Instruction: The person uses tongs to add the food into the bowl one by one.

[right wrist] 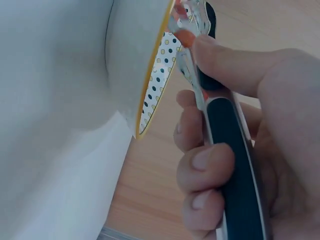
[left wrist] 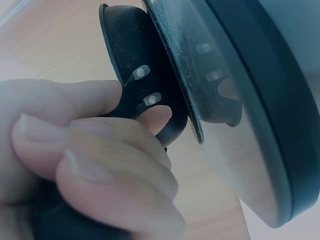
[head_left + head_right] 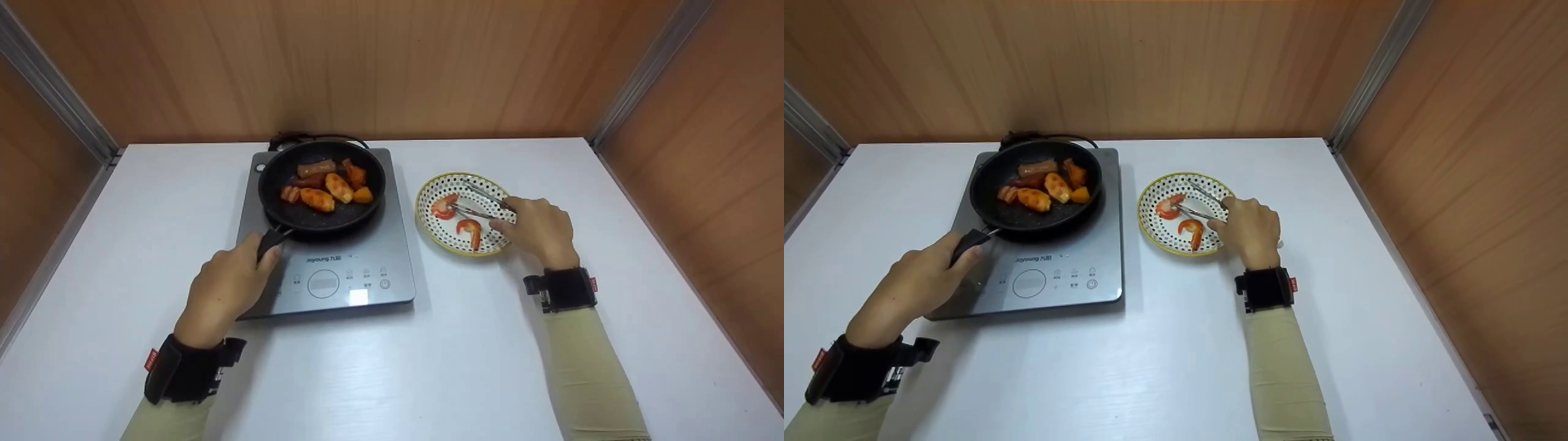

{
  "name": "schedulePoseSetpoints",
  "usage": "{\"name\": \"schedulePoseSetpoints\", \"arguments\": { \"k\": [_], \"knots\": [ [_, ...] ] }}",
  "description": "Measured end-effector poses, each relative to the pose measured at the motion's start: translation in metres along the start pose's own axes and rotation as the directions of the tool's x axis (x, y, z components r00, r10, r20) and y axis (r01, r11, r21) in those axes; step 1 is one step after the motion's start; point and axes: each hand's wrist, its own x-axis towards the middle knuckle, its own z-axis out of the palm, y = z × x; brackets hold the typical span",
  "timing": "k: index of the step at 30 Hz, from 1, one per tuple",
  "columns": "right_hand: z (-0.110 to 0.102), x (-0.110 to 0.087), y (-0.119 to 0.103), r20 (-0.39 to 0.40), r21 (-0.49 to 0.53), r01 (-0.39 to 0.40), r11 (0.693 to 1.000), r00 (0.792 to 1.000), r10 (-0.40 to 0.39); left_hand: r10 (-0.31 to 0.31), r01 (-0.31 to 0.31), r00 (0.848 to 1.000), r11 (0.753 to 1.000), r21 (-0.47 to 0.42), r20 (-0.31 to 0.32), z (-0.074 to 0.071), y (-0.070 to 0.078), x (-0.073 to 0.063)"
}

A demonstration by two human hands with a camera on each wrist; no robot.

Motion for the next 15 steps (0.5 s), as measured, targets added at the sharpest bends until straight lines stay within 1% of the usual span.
{"name": "schedulePoseSetpoints", "arguments": {
  "k": [3,11,15],
  "knots": [
    [-0.0003,-0.0001,-0.0012,0.022,0.001,-0.002,1.0,1.0,0.002,-0.002,0.002,1.0,1.0,-0.002,0.004,-0.0005,0.0003,-0.0001],
    [-0.0027,-0.0008,-0.0022,0.086,0.003,0.024,1.0,0.996,-0.025,0.005,-0.005,1.0,1.0,-0.003,0.0,0.0004,-0.0013,0.0002],
    [-0.0016,-0.0006,-0.0005,0.098,0.01,0.028,1.0,0.995,-0.029,0.005,-0.005,1.0,1.0,-0.003,0.0,0.0008,-0.0008,0.0006]
  ]
}}
